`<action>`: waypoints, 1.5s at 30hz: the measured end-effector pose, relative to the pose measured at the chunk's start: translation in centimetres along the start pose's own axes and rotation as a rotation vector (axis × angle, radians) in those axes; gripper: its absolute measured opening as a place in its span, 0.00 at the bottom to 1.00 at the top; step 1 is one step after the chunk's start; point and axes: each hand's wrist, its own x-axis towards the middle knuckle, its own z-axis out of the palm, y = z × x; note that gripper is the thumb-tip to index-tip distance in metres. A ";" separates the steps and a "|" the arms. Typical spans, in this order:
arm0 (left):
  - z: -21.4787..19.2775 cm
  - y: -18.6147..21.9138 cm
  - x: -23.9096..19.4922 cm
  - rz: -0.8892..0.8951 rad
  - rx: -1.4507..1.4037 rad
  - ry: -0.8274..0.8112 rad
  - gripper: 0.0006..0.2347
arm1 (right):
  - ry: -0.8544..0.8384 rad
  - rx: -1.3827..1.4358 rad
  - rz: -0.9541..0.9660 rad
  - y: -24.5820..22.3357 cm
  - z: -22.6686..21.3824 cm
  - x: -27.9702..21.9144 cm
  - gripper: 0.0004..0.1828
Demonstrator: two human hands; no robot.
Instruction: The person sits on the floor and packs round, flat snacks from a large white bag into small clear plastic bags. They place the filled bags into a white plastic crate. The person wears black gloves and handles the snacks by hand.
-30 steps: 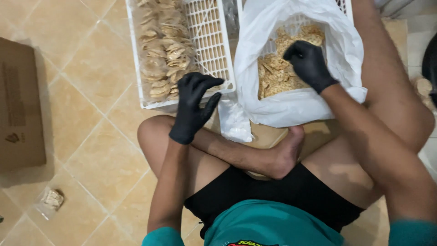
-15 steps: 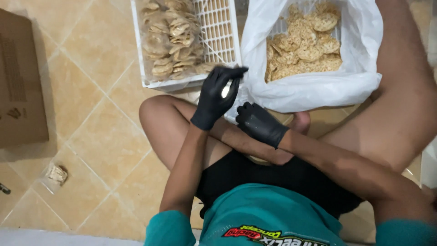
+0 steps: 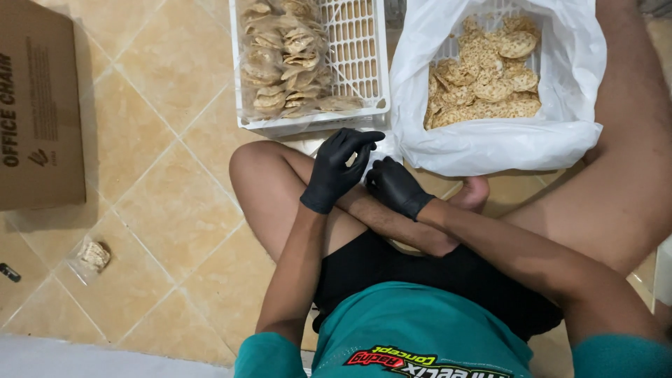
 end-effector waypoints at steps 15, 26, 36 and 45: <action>2.1 -6.6 -5.5 -0.257 0.076 -0.591 0.18 | 0.036 0.341 0.246 -3.3 -9.5 -1.3 0.03; 4.5 -8.8 -6.4 -0.312 0.550 -0.846 0.15 | -0.261 -0.010 0.071 -2.0 -9.4 -2.7 0.19; 7.9 -15.4 -9.2 -0.404 0.479 -0.873 0.10 | -0.139 -0.166 -0.098 -2.2 -8.0 -2.4 0.21; 0.5 -5.4 -4.4 -0.363 0.127 -0.751 0.09 | -0.050 -0.074 -0.187 -2.6 -9.2 -3.7 0.07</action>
